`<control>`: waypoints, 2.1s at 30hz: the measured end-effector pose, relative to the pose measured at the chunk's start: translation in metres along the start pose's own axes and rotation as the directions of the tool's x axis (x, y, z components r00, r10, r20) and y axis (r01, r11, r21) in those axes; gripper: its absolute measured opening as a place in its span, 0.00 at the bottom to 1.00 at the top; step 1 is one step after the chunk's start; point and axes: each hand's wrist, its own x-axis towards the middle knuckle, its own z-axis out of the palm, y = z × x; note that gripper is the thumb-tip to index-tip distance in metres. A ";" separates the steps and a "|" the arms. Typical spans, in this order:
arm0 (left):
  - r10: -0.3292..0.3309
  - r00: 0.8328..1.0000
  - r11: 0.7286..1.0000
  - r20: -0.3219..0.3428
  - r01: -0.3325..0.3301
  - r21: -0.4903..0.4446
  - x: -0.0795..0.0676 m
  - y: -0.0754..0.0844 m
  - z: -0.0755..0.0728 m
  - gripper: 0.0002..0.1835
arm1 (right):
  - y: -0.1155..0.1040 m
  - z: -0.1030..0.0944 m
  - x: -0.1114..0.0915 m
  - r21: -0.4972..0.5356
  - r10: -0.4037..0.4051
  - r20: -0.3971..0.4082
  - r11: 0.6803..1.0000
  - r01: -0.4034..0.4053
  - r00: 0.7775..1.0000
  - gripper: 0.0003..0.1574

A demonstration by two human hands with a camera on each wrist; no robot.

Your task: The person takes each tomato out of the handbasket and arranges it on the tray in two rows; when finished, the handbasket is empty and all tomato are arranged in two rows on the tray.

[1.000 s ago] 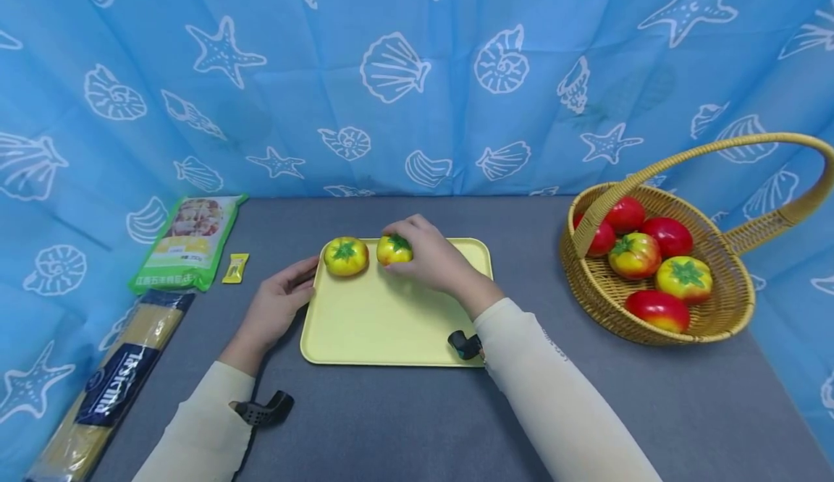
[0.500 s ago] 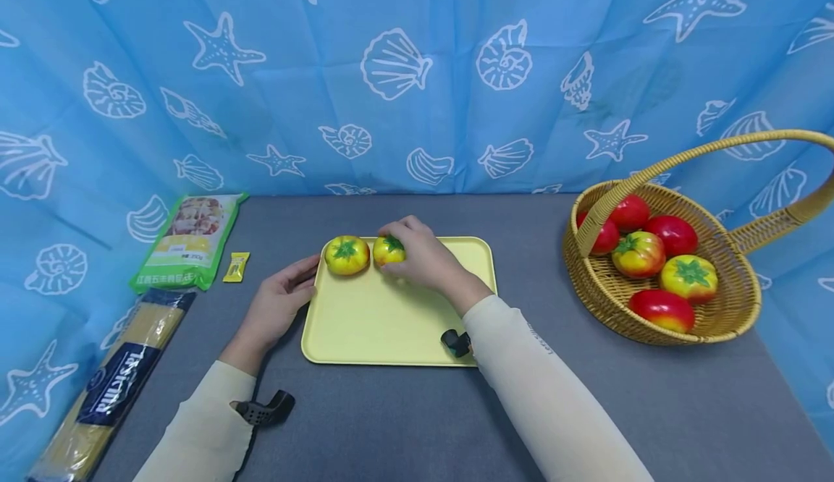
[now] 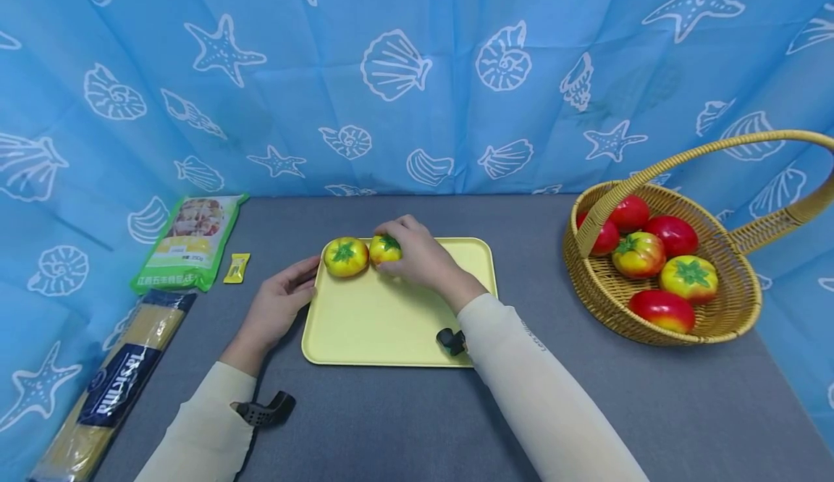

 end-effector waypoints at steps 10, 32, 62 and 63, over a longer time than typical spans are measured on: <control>-0.016 1.000 1.000 0.004 0.016 0.007 0.000 0.000 0.001 0.30 | 0.002 -0.011 -0.005 0.066 -0.035 -0.005 0.997 0.035 0.999 0.46; -0.028 1.000 0.999 0.001 0.028 0.021 -0.001 -0.001 0.000 0.30 | 0.007 -0.059 -0.052 0.711 -0.216 -0.176 0.647 0.275 0.961 0.48; -0.037 0.999 0.999 -0.003 0.037 -0.002 -0.002 -0.002 0.002 0.30 | 0.052 -0.110 -0.157 0.735 -0.523 -0.263 0.436 0.520 0.811 0.47; -0.037 0.999 0.999 -0.004 0.037 -0.003 -0.002 -0.002 0.002 0.30 | 0.054 -0.112 -0.159 0.735 -0.524 -0.274 0.426 0.527 0.806 0.47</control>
